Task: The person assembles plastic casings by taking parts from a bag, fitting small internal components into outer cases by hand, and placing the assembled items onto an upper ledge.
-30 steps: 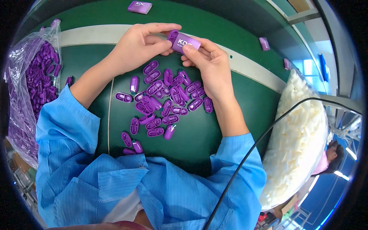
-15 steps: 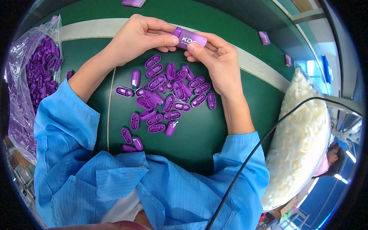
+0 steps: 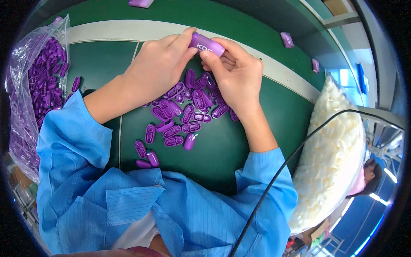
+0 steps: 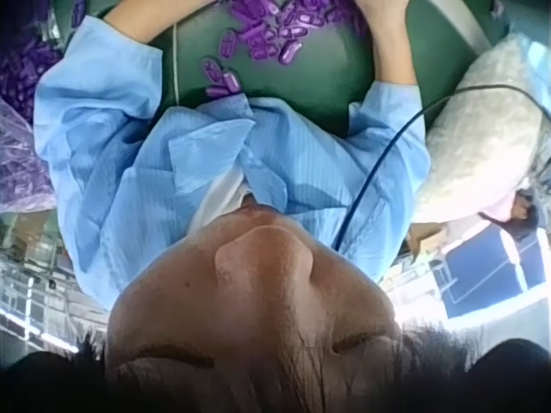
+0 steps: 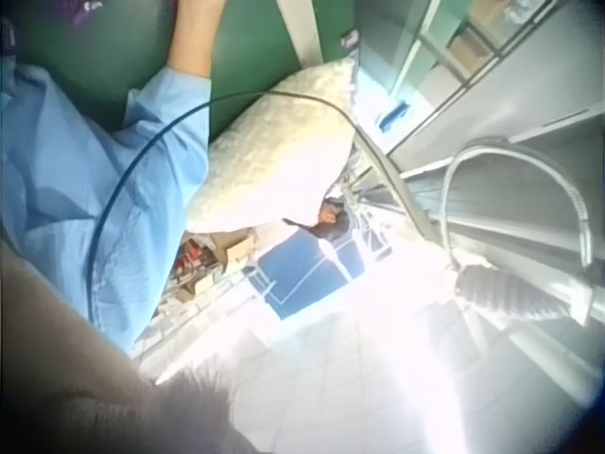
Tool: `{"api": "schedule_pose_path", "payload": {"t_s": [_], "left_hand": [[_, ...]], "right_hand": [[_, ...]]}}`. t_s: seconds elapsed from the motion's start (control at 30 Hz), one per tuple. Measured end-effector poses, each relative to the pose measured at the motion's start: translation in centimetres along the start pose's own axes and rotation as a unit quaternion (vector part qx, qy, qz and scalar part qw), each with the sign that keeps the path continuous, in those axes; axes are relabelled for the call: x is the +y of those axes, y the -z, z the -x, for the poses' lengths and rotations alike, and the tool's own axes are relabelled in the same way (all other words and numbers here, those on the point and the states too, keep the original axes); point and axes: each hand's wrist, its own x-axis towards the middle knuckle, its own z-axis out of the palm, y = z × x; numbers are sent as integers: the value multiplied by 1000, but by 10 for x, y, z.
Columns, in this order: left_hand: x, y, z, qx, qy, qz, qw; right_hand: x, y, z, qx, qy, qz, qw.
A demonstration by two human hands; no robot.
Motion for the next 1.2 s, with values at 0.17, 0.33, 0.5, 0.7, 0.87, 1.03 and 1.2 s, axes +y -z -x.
{"api": "schedule_pose_path", "payload": {"t_s": [0.17, 0.33, 0.5, 0.7, 0.87, 1.03, 1.2], "left_hand": [[-23, -7, -18, 16, 24, 89, 996], [-60, -5, -34, -22, 175, 164, 971], [-73, 7, -60, -28, 208, 20, 978], [-73, 25, -52, -33, 156, -87, 983], [-39, 37, -21, -126, 56, -51, 989], [-4, 38, 10, -198, 48, -51, 978], [-15, 23, -8, -174, 158, 124, 964]], "right_hand": [[21, 1, -16, 26, 3, -59, 998], [41, 29, -48, 69, 125, 293, 945], [75, 128, -99, 182, 132, 685, 693], [62, 124, -103, 139, 24, 617, 775], [37, 80, -58, 138, 125, 432, 883], [7, 20, -14, -47, -144, -68, 986], [15, 18, -15, -72, -196, -207, 956]]}}
